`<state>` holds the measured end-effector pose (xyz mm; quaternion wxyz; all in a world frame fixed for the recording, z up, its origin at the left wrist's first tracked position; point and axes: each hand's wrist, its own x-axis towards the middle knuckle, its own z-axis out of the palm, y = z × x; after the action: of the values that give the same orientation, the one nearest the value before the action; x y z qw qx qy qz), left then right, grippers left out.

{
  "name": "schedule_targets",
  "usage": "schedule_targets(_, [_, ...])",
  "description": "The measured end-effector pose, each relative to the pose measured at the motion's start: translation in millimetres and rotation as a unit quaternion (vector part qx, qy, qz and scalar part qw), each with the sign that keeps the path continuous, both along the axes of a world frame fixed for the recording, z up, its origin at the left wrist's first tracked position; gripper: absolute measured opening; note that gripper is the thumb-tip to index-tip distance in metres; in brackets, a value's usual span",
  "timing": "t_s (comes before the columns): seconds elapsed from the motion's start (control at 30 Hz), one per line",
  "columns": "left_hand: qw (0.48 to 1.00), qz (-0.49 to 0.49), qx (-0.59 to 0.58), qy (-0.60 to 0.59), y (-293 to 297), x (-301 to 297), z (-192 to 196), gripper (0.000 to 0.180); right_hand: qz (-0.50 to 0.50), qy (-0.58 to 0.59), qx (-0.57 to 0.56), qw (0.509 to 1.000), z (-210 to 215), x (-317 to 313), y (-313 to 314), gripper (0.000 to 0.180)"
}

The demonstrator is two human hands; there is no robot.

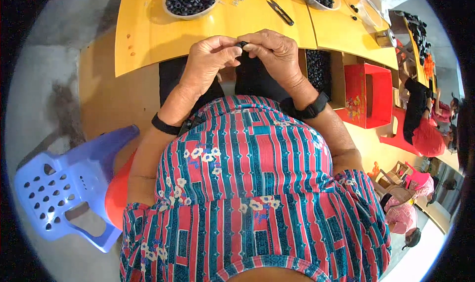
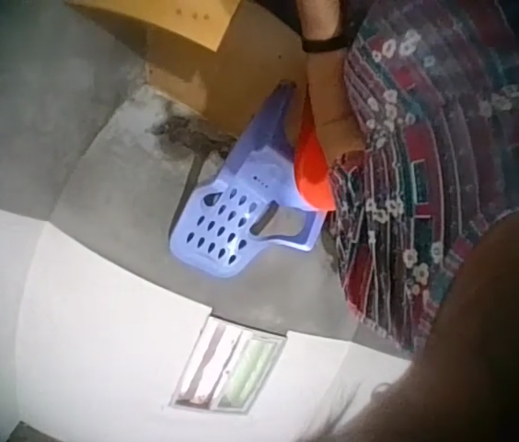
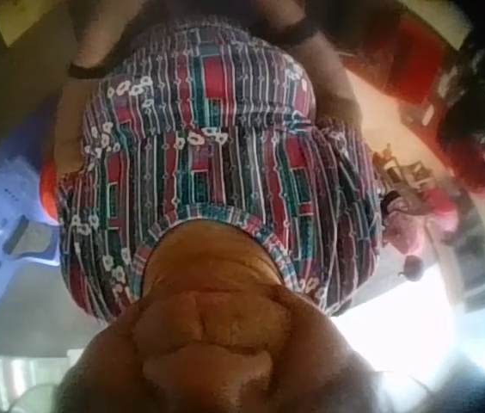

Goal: The person assembles decorative butterfly pieces onto circular plastic bases by hand.

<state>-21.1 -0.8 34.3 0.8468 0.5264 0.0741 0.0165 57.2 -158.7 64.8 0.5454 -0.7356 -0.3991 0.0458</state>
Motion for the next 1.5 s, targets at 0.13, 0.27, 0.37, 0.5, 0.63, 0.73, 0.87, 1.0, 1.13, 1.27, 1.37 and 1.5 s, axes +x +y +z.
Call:
schedule_targets(0.13, [0.999, -0.005, -0.035, 0.006, 0, 1, -7, 0.023, -0.004, -0.006, 0.038, 0.999, -6, -1, 1, 0.015])
schedule_targets(0.27, [0.996, -0.016, -0.082, 0.012, -2, 1, -9, 0.023, -0.015, 0.033, 0.024, 0.999, -6, -1, -1, 0.015])
schedule_targets(0.37, [0.995, -0.020, -0.099, 0.015, -3, 0, -6, 0.023, 0.004, 0.163, 0.057, 0.985, -11, 1, -1, 0.014])
schedule_targets(0.5, [0.992, -0.027, -0.123, 0.013, -2, 1, -10, 0.025, 0.020, 0.375, 0.121, 0.919, -11, -3, 1, 0.014])
schedule_targets(0.63, [0.992, -0.028, -0.120, -0.001, -1, 0, -9, 0.027, 0.055, 0.466, 0.169, 0.867, -9, -2, 1, 0.015])
schedule_targets(0.73, [0.999, -0.012, -0.031, -0.007, 1, 1, -6, 0.025, 0.060, 0.444, 0.141, 0.883, -6, 1, 1, 0.014])
schedule_targets(0.87, [0.999, -0.001, 0.042, -0.029, 3, 0, 0, 0.024, 0.035, 0.437, 0.116, 0.891, 1, 0, 1, 0.014])
schedule_targets(1.0, [0.999, -0.036, 0.021, -0.017, 3, -3, -1, 0.024, 0.055, 0.244, 0.052, 0.967, -1, 7, -5, 0.013])
schedule_targets(1.13, [0.996, -0.040, -0.080, 0.006, -4, -3, -5, 0.023, 0.048, 0.098, 0.070, 0.992, -3, 3, -3, 0.013])
schedule_targets(1.27, [0.983, -0.040, -0.177, -0.013, -8, -2, -6, 0.024, 0.017, 0.023, 0.068, 0.997, -8, 0, 0, 0.015])
schedule_targets(1.37, [0.977, -0.046, -0.207, -0.017, -8, -1, -7, 0.024, -0.033, -0.092, 0.055, 0.994, -11, 2, 2, 0.018])
schedule_targets(1.5, [0.976, -0.044, -0.211, -0.012, -8, -1, -10, 0.024, -0.048, -0.176, 0.044, 0.982, -4, -2, 2, 0.020])
